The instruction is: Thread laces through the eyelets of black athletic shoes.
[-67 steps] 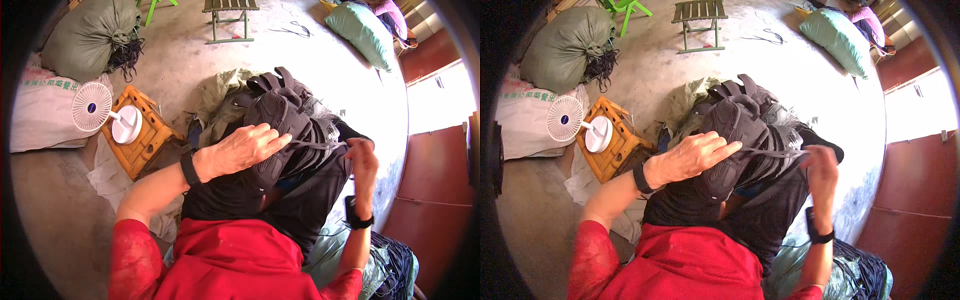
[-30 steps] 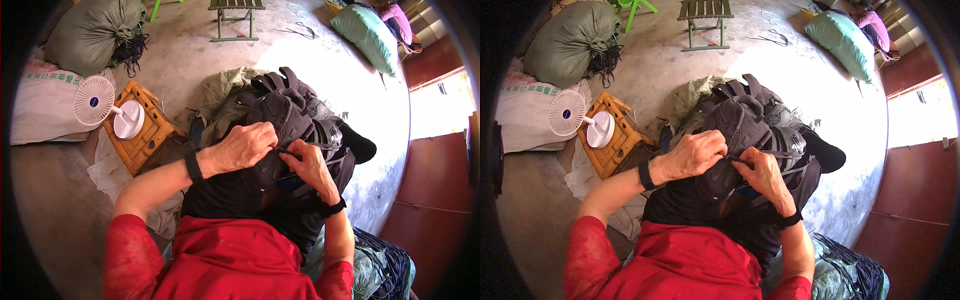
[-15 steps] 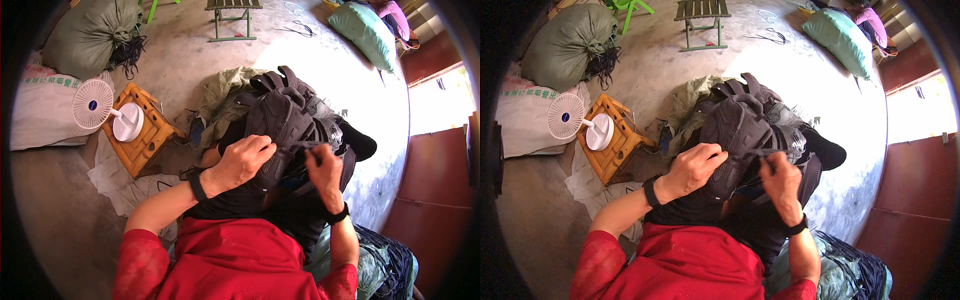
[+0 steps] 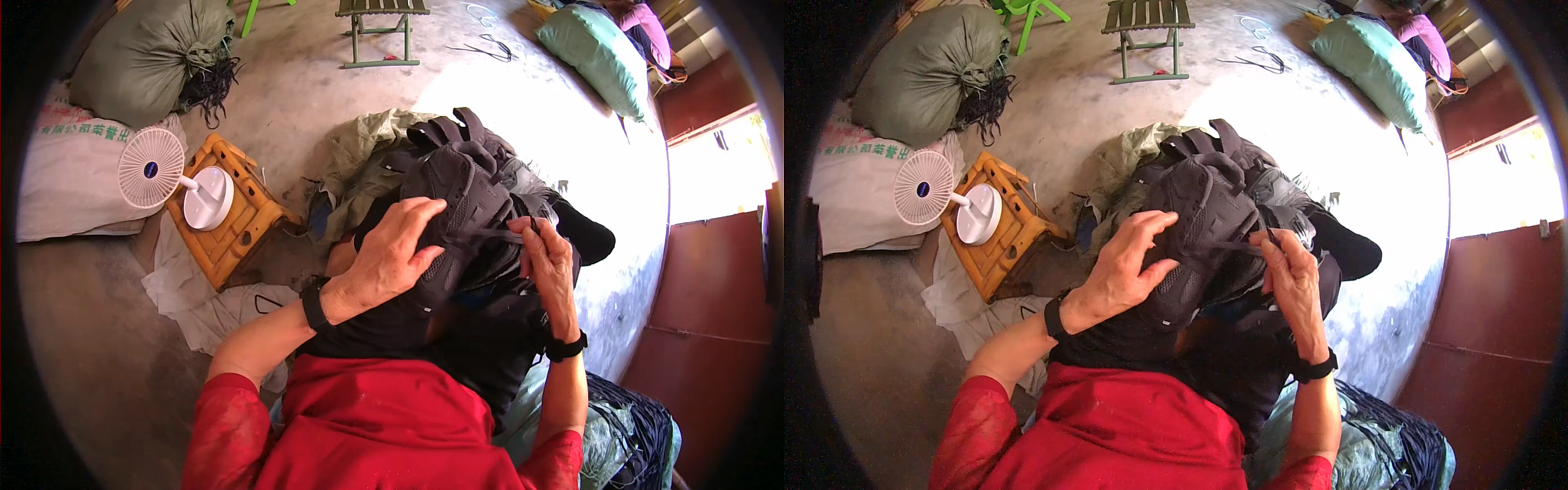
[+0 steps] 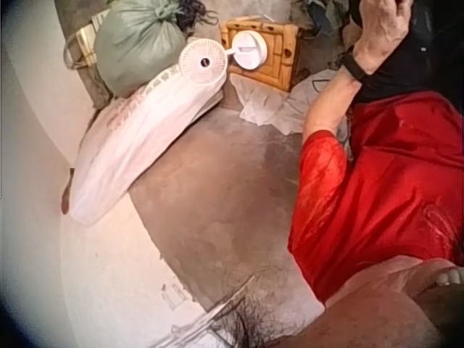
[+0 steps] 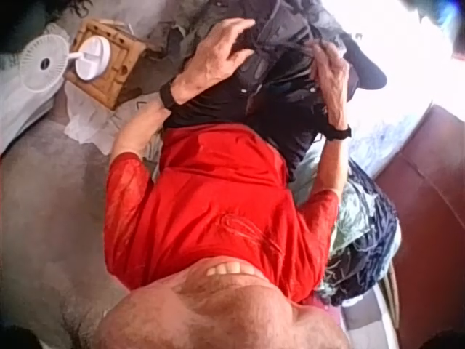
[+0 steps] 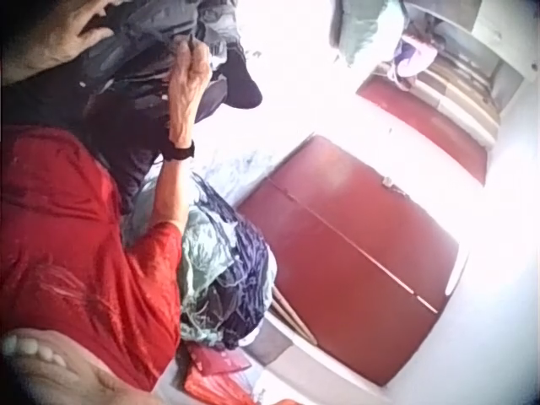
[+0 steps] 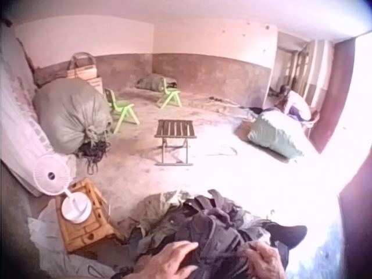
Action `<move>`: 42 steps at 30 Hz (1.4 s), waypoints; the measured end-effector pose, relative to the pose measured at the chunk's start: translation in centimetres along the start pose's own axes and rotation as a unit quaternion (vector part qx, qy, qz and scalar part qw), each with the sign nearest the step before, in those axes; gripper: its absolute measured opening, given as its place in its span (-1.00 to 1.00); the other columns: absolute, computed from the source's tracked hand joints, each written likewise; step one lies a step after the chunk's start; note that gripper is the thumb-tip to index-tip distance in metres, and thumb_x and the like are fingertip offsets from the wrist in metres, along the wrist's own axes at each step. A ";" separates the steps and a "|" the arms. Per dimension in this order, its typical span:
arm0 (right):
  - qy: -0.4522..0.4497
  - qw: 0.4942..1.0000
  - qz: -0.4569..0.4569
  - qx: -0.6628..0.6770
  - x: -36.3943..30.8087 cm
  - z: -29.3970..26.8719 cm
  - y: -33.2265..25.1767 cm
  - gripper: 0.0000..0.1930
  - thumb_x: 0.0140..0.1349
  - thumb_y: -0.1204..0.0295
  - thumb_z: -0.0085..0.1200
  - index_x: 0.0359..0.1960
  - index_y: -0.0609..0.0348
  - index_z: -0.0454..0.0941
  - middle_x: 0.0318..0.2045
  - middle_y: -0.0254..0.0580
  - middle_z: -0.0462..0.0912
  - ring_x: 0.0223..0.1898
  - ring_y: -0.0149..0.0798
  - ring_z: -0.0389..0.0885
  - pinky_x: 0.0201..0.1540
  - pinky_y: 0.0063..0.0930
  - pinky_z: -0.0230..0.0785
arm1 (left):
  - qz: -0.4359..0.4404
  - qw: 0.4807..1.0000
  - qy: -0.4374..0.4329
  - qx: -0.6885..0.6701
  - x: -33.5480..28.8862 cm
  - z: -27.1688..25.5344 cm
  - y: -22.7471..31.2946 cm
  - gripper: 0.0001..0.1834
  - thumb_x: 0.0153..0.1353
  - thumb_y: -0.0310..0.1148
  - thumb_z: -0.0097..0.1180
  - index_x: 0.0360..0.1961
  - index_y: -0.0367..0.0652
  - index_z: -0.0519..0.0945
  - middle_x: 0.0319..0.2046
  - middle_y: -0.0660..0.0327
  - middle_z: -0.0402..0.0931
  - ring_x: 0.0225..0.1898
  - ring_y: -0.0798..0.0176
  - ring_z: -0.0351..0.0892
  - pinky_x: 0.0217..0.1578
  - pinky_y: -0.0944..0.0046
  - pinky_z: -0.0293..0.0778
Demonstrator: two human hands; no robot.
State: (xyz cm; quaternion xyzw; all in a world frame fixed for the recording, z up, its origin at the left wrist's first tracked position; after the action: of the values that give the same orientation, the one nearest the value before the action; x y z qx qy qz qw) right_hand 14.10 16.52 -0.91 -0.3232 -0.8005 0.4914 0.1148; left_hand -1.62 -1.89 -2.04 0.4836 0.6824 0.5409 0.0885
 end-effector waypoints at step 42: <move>-0.017 0.995 0.029 0.097 -0.3 -4.6 -7.8 -0.68 0.48 0.24 -0.18 -0.09 0.21 0.55 -0.54 -0.31 0.56 -0.68 -0.61 0.27 -0.58 -0.72 0.12 | 0.121 0.989 0.031 0.083 -1.8 0.2 -1.4 -0.71 0.00 -0.70 0.18 -0.22 -0.21 0.56 -0.17 0.18 0.53 -0.18 0.13 0.61 -0.20 0.25 0.60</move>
State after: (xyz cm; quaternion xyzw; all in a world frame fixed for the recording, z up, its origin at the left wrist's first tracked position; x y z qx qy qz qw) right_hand 13.50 17.24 8.11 -0.3256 -0.7410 0.5754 0.1175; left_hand -1.37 -3.05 -3.94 0.5517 0.6636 0.5037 -0.0394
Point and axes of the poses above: each hand's wrist, its own x-axis towards the middle knuckle, its own z-axis out of the palm, y = z × x, the point moved 4 cm from there along x, towards the middle knuckle
